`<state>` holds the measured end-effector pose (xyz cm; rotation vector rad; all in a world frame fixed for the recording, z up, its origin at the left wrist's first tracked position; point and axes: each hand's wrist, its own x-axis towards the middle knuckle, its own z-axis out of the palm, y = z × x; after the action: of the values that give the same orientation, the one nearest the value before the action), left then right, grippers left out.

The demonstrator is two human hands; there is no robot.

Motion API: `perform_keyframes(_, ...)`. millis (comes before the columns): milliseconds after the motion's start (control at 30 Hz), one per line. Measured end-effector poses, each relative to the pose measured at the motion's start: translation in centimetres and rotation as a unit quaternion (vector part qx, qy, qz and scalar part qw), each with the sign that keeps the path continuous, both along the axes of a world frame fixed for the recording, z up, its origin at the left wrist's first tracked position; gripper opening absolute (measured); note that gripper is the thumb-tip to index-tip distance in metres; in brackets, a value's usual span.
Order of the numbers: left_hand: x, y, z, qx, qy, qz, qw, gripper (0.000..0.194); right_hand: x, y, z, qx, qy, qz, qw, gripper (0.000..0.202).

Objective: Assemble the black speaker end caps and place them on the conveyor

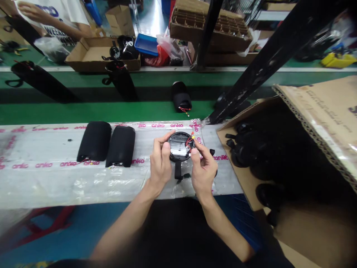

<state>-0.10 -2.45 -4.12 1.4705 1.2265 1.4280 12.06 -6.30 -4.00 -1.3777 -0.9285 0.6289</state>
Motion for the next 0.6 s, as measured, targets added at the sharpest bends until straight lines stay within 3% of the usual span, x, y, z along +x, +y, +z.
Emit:
perform_keyframes(133, -0.6, 2.8, -1.1, -0.003, -0.036, -0.081, 0.996, 0.043, -0.3, 0.3, 0.1, -0.005, 0.065, 0.013, 0.998, 0.038)
perform_keyframes(267, -0.3, 4.1, -2.3, 0.004, -0.071, -0.173, 0.982, 0.06, -0.6, 0.2, 0.4, -0.013, 0.038, 0.009, 0.999, 0.041)
perform_keyframes(500, -0.8, 3.9, -1.7, -0.012, -0.073, -0.216, 0.974, 0.053, -1.1, 0.7, -0.7, 0.014, 0.152, 0.059, 0.987, 0.046)
perform_keyframes(600, -0.8, 3.7, -1.5, -0.013, -0.063, -0.213, 0.975, 0.053, -1.3, 0.9, -0.9, 0.021, 0.098, 0.034, 0.994, 0.046)
